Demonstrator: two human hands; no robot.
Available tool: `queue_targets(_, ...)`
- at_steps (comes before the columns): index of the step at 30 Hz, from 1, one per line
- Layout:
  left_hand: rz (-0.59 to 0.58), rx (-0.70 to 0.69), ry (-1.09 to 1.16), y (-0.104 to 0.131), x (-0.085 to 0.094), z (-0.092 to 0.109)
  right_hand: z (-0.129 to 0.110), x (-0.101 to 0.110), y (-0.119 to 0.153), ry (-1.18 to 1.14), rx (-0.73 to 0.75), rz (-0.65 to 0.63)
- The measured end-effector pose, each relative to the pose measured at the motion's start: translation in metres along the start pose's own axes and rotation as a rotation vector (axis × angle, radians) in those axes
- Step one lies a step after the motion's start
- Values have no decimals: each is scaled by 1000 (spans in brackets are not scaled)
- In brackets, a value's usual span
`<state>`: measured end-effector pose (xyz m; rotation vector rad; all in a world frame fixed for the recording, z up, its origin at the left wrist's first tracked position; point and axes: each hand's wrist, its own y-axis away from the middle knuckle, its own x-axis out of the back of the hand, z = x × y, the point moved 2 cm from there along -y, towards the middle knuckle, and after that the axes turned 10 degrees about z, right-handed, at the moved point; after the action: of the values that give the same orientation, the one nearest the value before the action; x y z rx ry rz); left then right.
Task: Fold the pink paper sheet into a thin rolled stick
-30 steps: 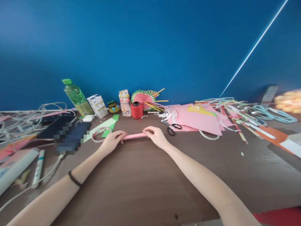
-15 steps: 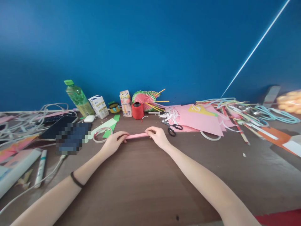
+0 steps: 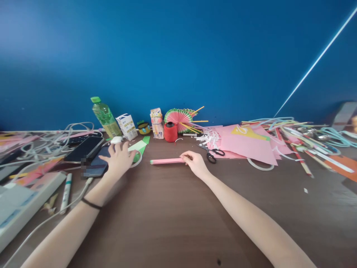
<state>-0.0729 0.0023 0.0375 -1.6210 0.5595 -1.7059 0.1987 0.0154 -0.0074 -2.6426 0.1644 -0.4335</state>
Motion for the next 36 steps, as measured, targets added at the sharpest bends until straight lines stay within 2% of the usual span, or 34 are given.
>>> queue_targets(3, -62, 64, -49, -6, -7, -19, 1, -1, 0, -1, -3, -3)
queue_targets(5, -82, 72, -52, -7, -9, -24, 3, -1, 0, -2, -5, -7)
queue_targets(14, -136, 57, -16, -6, -16, -26, 3, -2, 0, -11, -6, -20)
queue_targets(19, -17, -50, -21, -6, -15, -22, 5, -1, 0, -12, -4, -23)
queue_targets(21, -2, -113, -2, -6, -14, -16, 5, -1, 0, -10, -3, -25)
queue_targets(26, -83, -134, 24, -3, -12, -8, 3, -1, 0, -11, -8, -27)
queue_targets(36, -211, -23, 102, -8, -14, -19, 2, -1, 0, -2, -4, -39)
